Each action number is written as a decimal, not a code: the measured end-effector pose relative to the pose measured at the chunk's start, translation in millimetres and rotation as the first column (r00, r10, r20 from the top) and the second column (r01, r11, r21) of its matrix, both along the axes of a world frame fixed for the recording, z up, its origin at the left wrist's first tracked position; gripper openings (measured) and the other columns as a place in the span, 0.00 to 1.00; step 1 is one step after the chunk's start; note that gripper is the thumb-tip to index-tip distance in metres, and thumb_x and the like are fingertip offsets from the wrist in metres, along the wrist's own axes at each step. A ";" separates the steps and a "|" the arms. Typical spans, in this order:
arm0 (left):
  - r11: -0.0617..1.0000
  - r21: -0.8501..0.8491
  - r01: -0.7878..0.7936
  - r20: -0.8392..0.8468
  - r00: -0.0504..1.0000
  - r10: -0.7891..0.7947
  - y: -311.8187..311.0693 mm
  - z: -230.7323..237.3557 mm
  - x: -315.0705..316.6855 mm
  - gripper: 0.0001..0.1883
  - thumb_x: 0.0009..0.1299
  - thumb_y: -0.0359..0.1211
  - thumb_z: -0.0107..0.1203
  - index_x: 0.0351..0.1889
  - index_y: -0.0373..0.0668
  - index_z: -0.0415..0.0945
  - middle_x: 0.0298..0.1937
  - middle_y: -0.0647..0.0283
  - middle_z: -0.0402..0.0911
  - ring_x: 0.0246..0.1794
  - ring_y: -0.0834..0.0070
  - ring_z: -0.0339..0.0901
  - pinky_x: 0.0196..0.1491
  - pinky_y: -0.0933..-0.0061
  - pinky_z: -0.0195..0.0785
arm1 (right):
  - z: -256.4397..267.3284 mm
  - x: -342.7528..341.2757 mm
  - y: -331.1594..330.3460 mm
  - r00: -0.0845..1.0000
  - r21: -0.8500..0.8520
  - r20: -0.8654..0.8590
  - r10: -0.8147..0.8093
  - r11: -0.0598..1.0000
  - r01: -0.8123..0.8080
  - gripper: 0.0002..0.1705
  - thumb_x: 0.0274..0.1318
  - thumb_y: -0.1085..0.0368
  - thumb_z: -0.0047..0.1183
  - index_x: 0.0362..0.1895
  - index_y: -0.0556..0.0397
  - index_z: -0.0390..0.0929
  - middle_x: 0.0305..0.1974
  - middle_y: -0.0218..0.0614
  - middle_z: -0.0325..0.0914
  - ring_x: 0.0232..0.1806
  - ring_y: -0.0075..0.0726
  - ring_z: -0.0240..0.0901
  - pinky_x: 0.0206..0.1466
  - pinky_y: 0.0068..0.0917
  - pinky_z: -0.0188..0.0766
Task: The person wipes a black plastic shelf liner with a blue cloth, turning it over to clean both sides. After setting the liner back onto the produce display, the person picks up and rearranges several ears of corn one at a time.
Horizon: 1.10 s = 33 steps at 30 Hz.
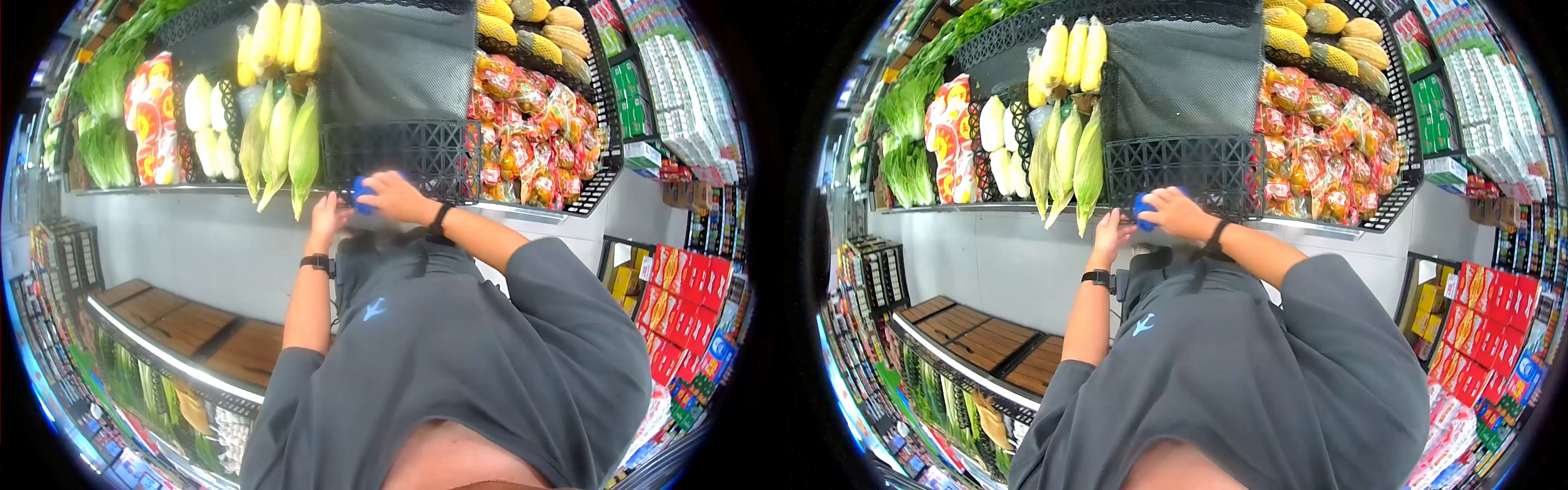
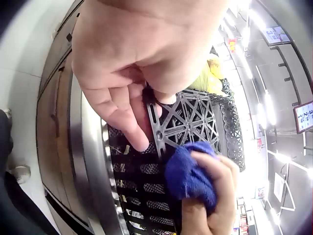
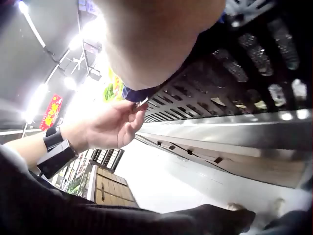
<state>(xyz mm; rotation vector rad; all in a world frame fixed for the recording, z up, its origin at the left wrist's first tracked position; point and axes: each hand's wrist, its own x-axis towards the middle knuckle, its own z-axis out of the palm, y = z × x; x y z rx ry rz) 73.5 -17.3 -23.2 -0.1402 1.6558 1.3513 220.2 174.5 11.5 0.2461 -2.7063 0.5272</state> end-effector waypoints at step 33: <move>0.971 0.060 0.231 -0.149 0.964 -0.220 -24.5 -71.9 -43.9 0.20 0.81 0.46 0.46 0.55 0.38 0.72 0.41 0.61 0.80 0.33 0.73 0.80 0.30 0.74 0.71 | 19.8 -82.5 -9.0 0.989 -0.025 -0.057 -0.139 0.990 0.138 0.07 0.51 0.57 0.56 0.36 0.37 0.80 0.49 0.34 0.71 0.54 0.41 0.66 0.52 0.40 0.62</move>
